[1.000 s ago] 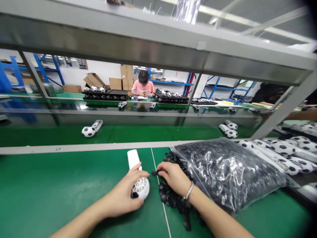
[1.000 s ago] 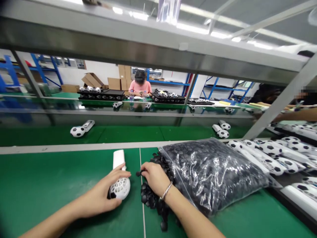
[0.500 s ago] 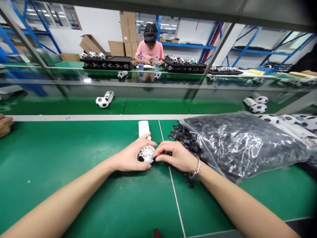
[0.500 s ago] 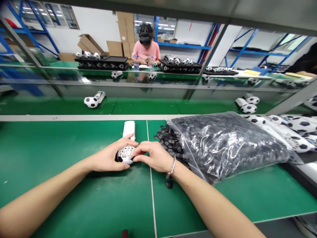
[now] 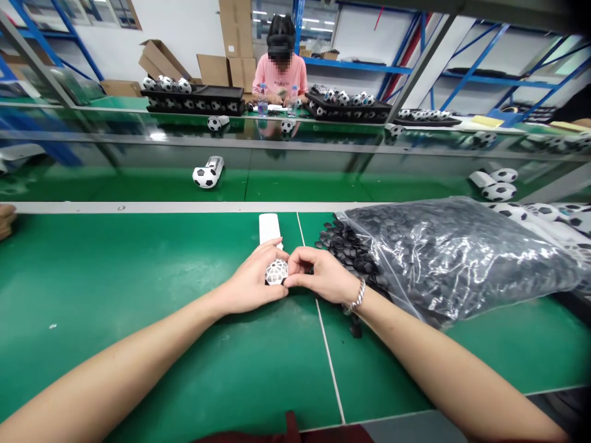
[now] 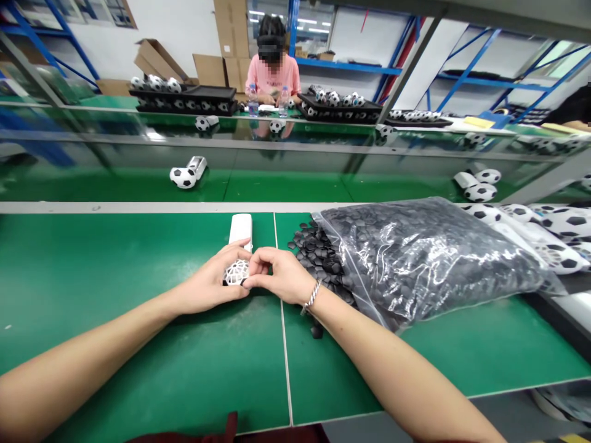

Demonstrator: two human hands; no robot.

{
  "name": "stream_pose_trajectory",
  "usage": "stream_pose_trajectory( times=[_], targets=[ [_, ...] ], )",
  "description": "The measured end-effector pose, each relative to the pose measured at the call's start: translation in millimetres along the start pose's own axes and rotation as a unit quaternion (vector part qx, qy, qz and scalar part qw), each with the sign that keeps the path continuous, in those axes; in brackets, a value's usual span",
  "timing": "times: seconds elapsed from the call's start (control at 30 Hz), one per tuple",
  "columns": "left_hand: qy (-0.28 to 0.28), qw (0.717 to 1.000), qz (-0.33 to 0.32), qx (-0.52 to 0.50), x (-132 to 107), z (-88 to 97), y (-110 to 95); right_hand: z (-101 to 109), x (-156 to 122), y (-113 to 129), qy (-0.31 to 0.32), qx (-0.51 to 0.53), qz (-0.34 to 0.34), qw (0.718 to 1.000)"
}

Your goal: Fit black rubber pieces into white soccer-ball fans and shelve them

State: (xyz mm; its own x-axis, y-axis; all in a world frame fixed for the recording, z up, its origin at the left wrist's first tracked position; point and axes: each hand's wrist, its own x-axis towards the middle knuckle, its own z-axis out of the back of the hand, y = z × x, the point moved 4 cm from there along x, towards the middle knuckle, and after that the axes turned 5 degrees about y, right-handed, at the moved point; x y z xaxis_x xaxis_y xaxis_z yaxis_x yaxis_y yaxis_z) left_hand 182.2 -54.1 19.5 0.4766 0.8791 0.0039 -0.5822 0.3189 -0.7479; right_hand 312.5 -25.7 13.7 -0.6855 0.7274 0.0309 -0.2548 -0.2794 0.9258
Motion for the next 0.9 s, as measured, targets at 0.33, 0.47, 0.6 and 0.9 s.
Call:
stream_pose_trajectory(
  times=[0.33, 0.47, 0.6, 0.9],
  targets=[
    [-0.025, 0.999, -0.025, 0.023, -2, -0.7, 5, 40, -2, -14, -0.129, -0.341, -0.069, 0.929],
    [-0.075, 0.996, 0.031, 0.045, -3, 3.2, 8, 50, -4, -24, -0.09, -0.429, -0.139, 0.888],
    [-0.018, 1.0, 0.009, 0.0, -4, 11.4, 9, 48, -3, -26, -0.061, -0.421, -0.141, 0.894],
    [0.012, 0.998, 0.058, 0.0, -4, 16.0, 16, 34, -9, -10, -0.01, -0.501, -0.094, 0.86]
  ],
)
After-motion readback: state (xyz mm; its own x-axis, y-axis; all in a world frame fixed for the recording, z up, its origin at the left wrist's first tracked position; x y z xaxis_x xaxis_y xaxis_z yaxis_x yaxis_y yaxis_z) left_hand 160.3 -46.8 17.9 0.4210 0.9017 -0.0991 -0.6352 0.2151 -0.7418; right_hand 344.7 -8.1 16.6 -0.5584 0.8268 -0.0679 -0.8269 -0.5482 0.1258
